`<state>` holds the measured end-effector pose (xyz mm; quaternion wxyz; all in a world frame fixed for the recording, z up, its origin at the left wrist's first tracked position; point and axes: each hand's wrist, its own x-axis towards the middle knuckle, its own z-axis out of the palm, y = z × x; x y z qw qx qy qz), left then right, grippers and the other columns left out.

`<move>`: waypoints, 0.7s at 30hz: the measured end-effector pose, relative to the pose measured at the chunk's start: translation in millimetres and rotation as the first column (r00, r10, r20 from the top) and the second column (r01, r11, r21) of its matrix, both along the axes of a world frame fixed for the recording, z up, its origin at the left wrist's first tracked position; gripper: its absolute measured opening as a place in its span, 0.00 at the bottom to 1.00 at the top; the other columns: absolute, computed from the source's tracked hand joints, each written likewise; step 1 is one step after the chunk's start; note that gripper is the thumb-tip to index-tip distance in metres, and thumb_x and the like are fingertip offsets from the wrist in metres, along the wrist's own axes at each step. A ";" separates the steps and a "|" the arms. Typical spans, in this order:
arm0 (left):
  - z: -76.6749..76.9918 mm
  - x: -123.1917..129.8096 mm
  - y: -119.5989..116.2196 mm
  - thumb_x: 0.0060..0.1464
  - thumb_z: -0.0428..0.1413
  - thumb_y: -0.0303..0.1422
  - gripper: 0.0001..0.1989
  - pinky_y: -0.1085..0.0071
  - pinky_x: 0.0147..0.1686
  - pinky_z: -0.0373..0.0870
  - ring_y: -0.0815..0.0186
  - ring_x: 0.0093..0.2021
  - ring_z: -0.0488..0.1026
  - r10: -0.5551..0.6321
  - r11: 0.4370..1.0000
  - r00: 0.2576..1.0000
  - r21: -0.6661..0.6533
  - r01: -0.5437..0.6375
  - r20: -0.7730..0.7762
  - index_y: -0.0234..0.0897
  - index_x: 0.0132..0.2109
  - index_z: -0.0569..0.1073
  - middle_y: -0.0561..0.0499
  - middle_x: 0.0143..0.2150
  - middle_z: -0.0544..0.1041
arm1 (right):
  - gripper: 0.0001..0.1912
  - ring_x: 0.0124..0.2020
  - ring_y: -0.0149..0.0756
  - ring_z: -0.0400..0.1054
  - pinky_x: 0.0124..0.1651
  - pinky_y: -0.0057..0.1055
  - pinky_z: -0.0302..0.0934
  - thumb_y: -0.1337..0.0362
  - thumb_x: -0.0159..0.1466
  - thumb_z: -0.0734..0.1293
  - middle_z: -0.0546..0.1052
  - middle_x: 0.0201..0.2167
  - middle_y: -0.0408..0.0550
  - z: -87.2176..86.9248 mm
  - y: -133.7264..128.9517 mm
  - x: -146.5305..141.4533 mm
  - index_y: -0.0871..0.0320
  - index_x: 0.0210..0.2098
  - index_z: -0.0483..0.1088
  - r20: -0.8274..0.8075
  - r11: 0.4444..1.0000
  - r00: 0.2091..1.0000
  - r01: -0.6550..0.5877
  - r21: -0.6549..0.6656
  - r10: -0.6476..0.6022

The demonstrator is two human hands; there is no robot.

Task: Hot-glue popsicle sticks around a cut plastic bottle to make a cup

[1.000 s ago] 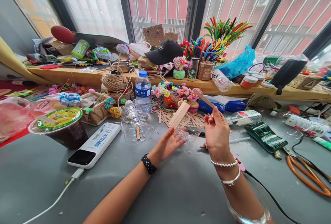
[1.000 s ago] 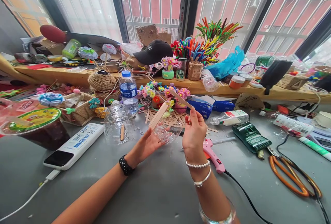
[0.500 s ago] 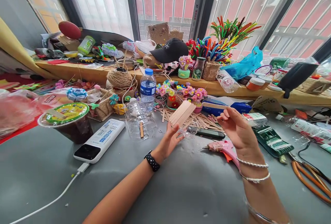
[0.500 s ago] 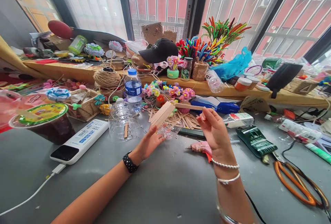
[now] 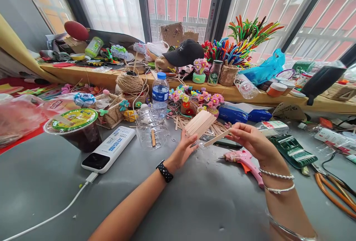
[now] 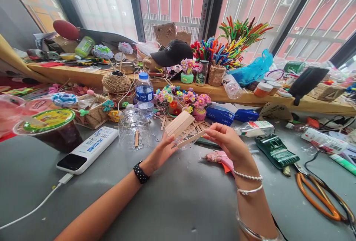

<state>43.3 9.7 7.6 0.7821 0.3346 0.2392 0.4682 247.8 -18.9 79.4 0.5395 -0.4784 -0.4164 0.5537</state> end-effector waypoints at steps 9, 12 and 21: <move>0.5 -1.4 -0.9 0.47 0.59 0.32 0.43 0.56 0.55 0.51 0.55 0.60 0.53 -0.008 0.999 1.000 0.031 0.007 0.009 0.54 0.61 0.39 0.45 0.60 0.58 | 0.12 0.24 0.27 0.66 0.41 0.33 0.66 0.63 0.41 0.75 0.69 0.18 0.39 -0.5 1.1 -0.8 0.61 0.18 0.69 -0.030 1.000 1.000 -0.011 -0.021 0.010; 1.4 -0.9 -1.3 0.47 0.59 0.32 0.42 0.54 0.55 0.50 0.54 0.60 0.52 -0.004 1.000 1.000 0.021 0.003 0.012 0.55 0.61 0.42 0.46 0.60 0.58 | 0.13 0.26 0.27 0.67 0.41 0.31 0.65 0.64 0.39 0.76 0.70 0.19 0.40 -2.1 2.4 -1.2 0.62 0.20 0.70 -0.057 0.999 0.998 -0.005 -0.045 0.002; 3.9 -2.0 -2.0 0.51 0.56 0.32 0.37 0.53 0.55 0.52 0.55 0.61 0.52 -0.007 0.998 1.000 0.063 0.006 0.014 0.56 0.60 0.43 0.47 0.60 0.58 | 0.12 0.29 0.28 0.69 0.40 0.26 0.65 0.63 0.43 0.74 0.73 0.23 0.43 -6.5 5.0 -5.4 0.63 0.22 0.70 -0.016 0.996 0.997 -0.073 -0.050 0.072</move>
